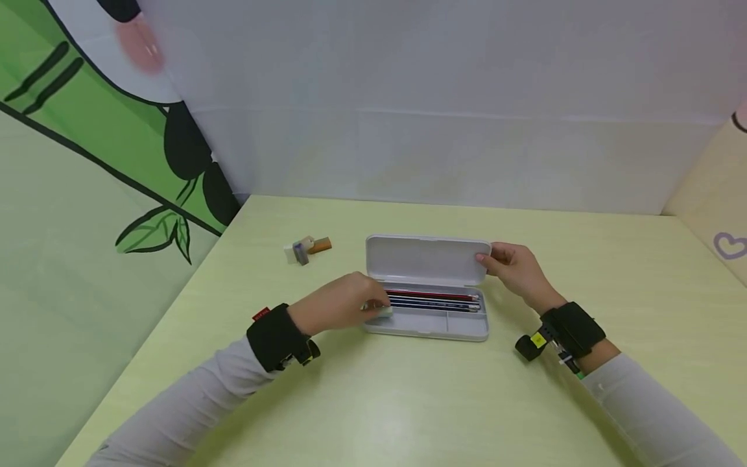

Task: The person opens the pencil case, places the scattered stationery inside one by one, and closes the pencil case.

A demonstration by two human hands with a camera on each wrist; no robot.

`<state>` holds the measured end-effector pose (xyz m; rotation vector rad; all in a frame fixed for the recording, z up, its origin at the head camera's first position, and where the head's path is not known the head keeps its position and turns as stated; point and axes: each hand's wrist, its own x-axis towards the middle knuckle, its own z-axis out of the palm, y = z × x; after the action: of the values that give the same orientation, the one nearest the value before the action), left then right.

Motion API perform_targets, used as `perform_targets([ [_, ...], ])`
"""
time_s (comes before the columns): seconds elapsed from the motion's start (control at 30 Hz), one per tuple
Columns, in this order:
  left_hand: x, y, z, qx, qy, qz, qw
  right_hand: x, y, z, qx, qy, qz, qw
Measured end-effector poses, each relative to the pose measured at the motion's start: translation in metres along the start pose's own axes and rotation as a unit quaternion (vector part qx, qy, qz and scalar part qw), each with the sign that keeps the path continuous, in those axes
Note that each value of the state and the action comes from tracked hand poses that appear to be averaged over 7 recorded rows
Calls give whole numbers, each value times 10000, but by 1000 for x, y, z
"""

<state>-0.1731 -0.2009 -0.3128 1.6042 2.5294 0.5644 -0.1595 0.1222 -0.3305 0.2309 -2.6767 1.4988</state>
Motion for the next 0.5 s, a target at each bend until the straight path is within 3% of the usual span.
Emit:
perform_targets([
  [0.23, 0, 4, 5, 569, -218, -287, 9977, 1, 1, 0, -15, 1, -25, 10000],
  [0.5, 0, 3, 10, 982, 139, -517, 9937, 1, 2, 1, -50, 45, 43, 10000],
])
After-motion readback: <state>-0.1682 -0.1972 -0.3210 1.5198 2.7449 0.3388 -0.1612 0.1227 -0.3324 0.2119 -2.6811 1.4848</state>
